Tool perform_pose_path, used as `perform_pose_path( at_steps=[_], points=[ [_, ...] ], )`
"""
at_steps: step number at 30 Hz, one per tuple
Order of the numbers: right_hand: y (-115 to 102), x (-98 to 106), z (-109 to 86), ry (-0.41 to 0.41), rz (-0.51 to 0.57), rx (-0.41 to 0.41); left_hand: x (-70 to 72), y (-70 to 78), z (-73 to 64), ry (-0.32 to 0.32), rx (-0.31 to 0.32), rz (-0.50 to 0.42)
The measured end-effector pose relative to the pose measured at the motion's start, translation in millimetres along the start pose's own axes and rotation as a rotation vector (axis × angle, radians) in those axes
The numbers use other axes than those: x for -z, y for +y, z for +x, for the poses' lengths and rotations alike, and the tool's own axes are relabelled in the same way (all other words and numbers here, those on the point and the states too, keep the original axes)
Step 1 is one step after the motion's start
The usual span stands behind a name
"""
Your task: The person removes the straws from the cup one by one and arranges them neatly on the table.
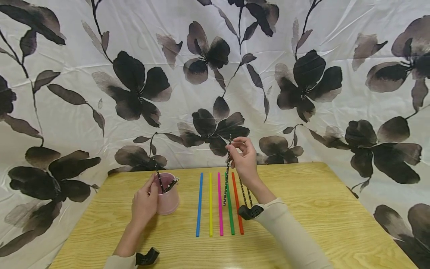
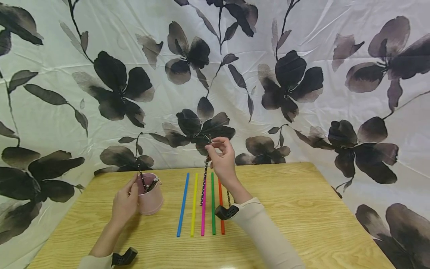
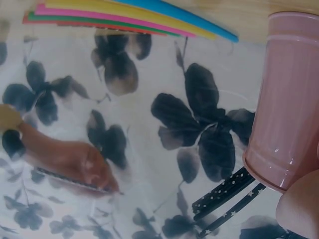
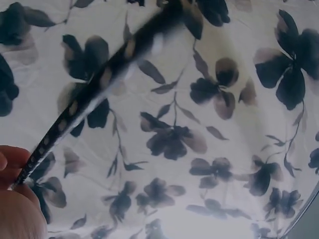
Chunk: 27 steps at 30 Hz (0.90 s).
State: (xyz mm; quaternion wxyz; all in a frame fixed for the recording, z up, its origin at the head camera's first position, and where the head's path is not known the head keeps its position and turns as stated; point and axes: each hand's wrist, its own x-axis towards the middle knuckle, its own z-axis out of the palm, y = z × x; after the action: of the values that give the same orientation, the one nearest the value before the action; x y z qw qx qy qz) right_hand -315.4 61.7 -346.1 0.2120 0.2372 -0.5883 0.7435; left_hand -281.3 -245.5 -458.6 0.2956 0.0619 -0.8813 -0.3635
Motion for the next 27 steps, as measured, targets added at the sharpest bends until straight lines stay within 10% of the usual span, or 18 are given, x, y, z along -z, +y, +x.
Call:
perform_pose_path(
  at_steps=[27],
  points=[
    [47,99,-7.6,0.033,-0.326,-0.315,-4.9,-1.5,0.3,0.008,0.009,-0.007]
  ],
)
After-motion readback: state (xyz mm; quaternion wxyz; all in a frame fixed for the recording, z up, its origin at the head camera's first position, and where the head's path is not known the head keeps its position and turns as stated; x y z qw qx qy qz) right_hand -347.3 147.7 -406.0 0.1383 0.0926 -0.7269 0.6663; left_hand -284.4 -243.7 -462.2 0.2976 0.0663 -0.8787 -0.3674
